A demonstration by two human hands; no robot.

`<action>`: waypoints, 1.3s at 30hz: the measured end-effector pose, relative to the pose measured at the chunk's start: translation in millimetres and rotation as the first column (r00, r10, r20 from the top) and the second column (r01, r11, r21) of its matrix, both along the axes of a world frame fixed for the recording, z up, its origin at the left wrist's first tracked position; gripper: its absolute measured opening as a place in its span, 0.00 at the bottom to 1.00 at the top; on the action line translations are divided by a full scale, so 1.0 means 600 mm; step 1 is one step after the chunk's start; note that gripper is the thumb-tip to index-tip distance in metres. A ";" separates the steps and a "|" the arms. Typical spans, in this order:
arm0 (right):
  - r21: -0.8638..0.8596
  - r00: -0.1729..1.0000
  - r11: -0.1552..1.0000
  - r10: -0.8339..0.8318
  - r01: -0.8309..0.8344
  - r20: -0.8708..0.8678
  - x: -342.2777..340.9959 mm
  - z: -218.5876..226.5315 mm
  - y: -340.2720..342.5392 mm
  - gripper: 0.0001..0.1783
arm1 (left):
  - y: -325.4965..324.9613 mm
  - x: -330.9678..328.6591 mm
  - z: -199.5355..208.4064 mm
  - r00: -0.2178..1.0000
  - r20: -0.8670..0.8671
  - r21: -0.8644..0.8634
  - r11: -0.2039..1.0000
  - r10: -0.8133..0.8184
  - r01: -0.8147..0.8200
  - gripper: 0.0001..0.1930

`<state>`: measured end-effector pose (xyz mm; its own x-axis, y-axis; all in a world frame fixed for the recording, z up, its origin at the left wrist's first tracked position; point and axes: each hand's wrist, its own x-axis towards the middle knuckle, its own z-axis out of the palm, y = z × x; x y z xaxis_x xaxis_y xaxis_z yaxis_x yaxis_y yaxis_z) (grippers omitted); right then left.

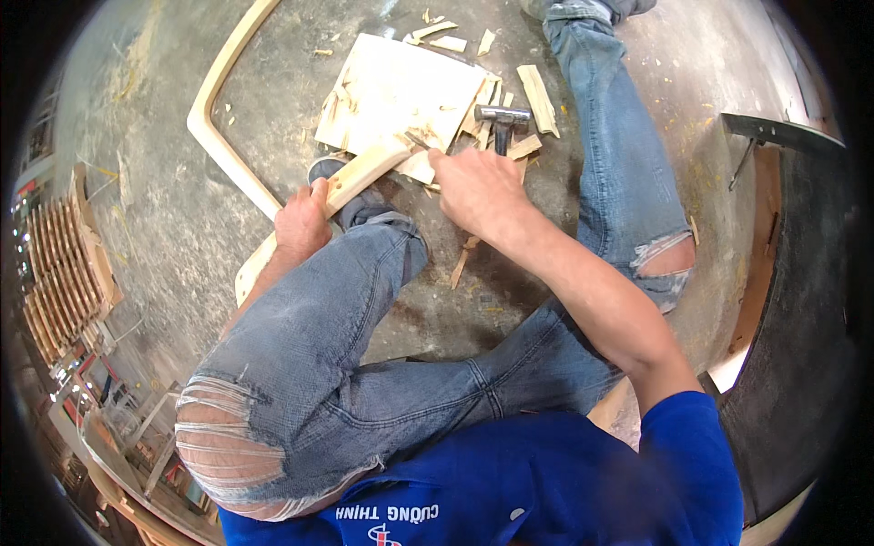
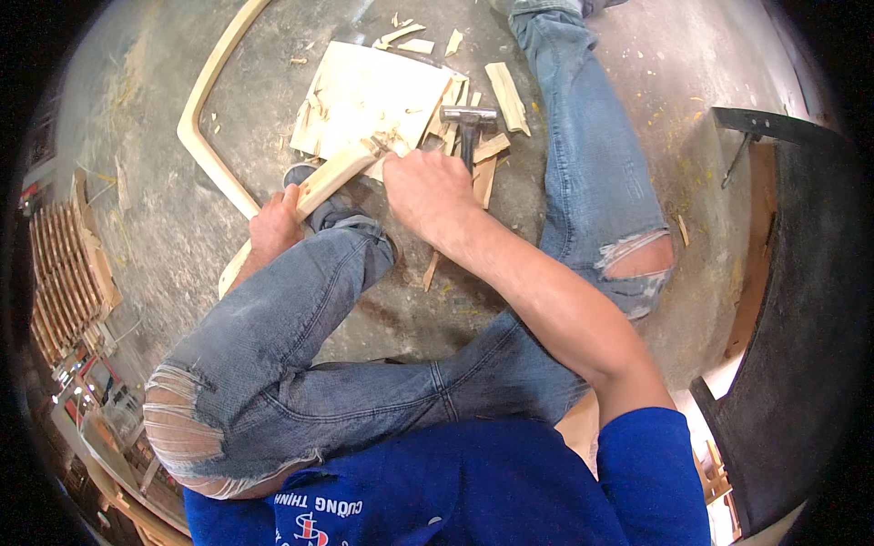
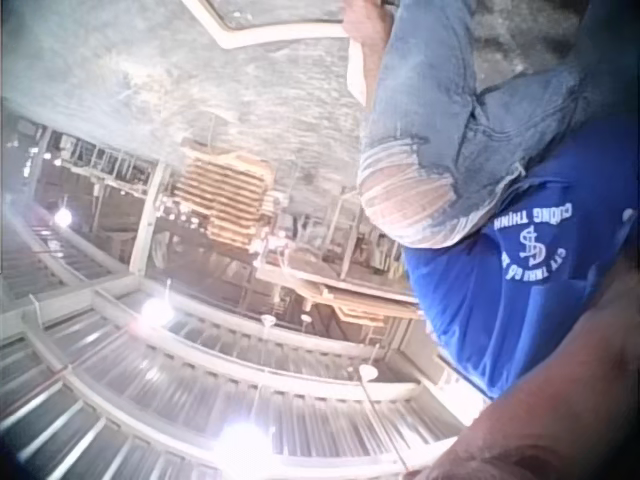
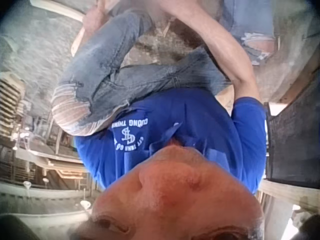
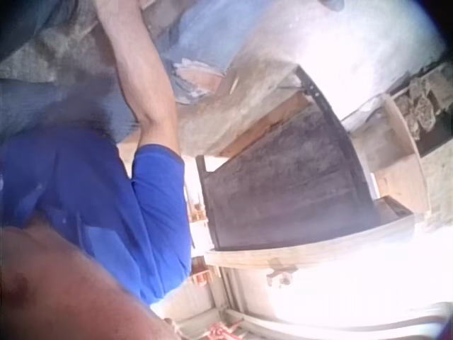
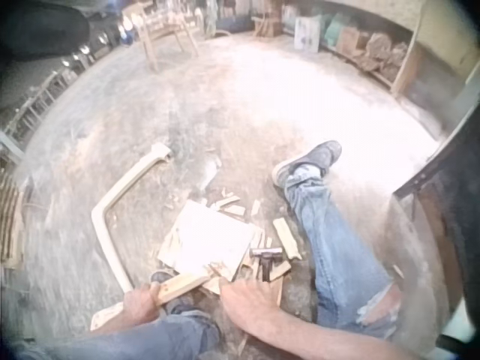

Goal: The person sits on the floor and carves a small wooden block using a chisel and hammer. They repeatedly strike the chisel to remove wood shavings and occasionally clear debris from the workpiece.

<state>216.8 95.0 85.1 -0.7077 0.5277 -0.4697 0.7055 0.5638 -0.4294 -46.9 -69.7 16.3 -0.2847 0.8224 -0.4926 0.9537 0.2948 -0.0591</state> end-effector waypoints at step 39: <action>-0.009 0.999 1.000 0.027 -0.026 0.042 0.003 0.006 -0.017 0.23 | -0.010 0.006 -0.007 1.000 -0.021 0.015 1.000 -0.016 0.016 0.27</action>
